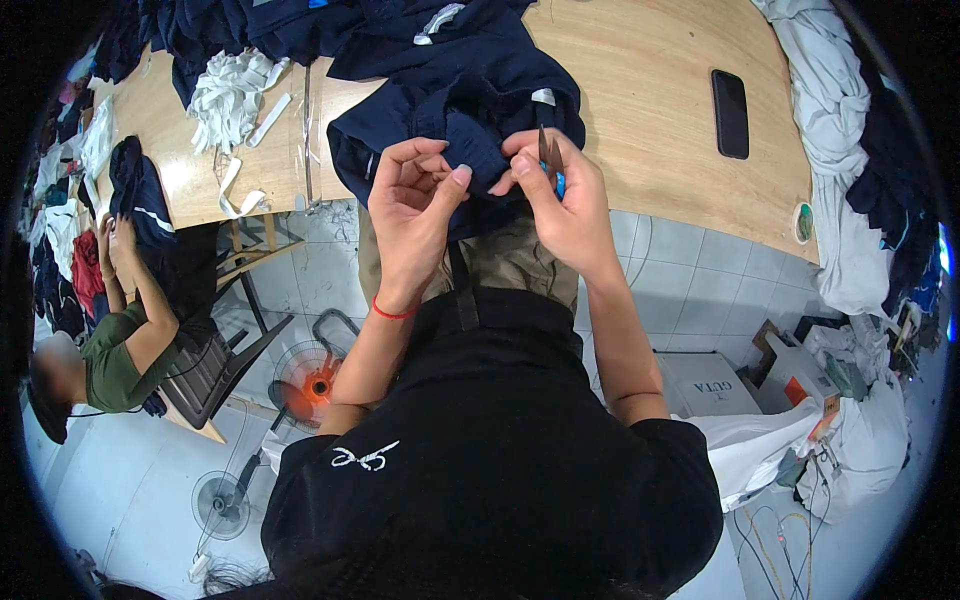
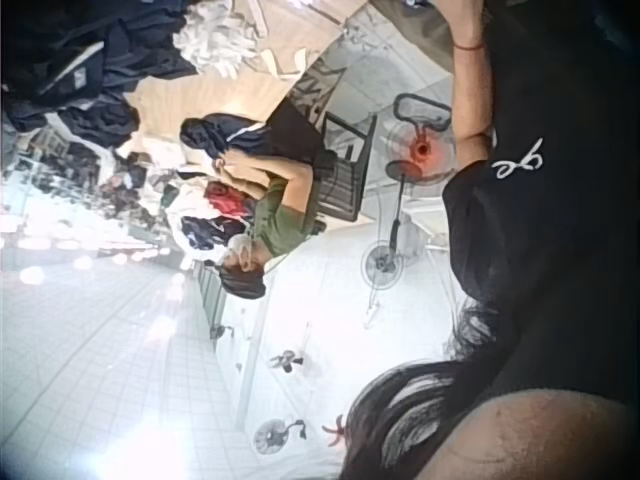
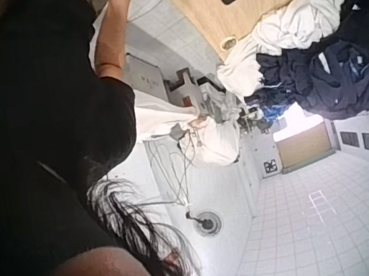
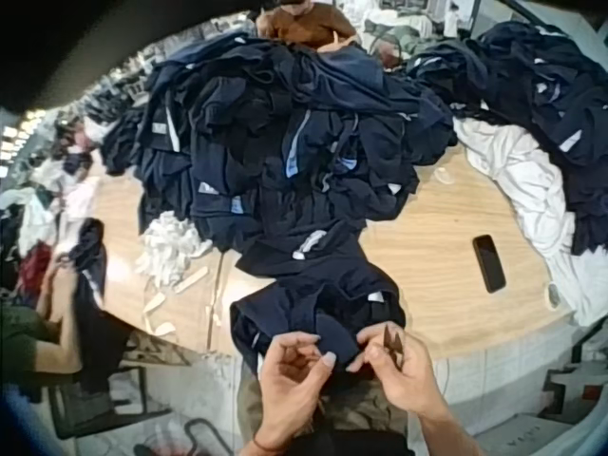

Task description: Trimming loose threads and inspecting dark blue athletic pants in a garment factory setting.

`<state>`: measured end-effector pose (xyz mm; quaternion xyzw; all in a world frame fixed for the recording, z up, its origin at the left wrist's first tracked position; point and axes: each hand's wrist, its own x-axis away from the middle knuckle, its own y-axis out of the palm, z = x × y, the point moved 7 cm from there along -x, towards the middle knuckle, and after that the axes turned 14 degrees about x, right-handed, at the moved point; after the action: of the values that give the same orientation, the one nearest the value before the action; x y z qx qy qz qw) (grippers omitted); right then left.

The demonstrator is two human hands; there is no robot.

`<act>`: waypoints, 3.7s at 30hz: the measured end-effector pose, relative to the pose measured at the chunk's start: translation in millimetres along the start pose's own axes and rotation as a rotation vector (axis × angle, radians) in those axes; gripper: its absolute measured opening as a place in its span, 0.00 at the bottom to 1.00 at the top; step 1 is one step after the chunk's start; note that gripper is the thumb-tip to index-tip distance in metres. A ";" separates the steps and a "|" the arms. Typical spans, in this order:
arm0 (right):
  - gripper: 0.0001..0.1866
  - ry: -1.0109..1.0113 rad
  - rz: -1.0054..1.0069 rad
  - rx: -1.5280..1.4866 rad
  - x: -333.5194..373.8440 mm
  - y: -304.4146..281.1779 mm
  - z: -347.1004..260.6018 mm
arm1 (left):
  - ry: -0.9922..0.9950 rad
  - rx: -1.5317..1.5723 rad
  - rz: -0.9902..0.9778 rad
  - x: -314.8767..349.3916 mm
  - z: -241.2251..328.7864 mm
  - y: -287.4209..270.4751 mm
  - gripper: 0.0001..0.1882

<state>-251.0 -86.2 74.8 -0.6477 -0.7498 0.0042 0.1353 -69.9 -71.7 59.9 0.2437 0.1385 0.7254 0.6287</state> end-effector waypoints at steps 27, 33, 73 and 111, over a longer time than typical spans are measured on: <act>0.11 -0.597 0.256 0.621 19.9 -7.5 -51.6 | 0.090 -0.130 0.073 -3.8 -32.7 18.3 0.05; 0.19 -0.378 0.384 0.500 21.7 -41.8 -31.3 | -0.026 0.064 0.048 -14.2 -36.5 15.5 0.04; 0.16 -0.255 0.349 0.561 -1.8 20.2 -18.4 | -0.027 0.251 0.086 14.0 -27.2 -5.8 0.05; 0.06 0.513 -0.033 -1.017 -15.6 -49.9 33.6 | 0.242 0.323 0.323 -75.9 67.0 -164.7 0.04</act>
<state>-304.5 -103.7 48.4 -0.5998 -0.6106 -0.5168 -0.0156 111.4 -124.9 19.2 0.2710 0.2860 0.8089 0.4364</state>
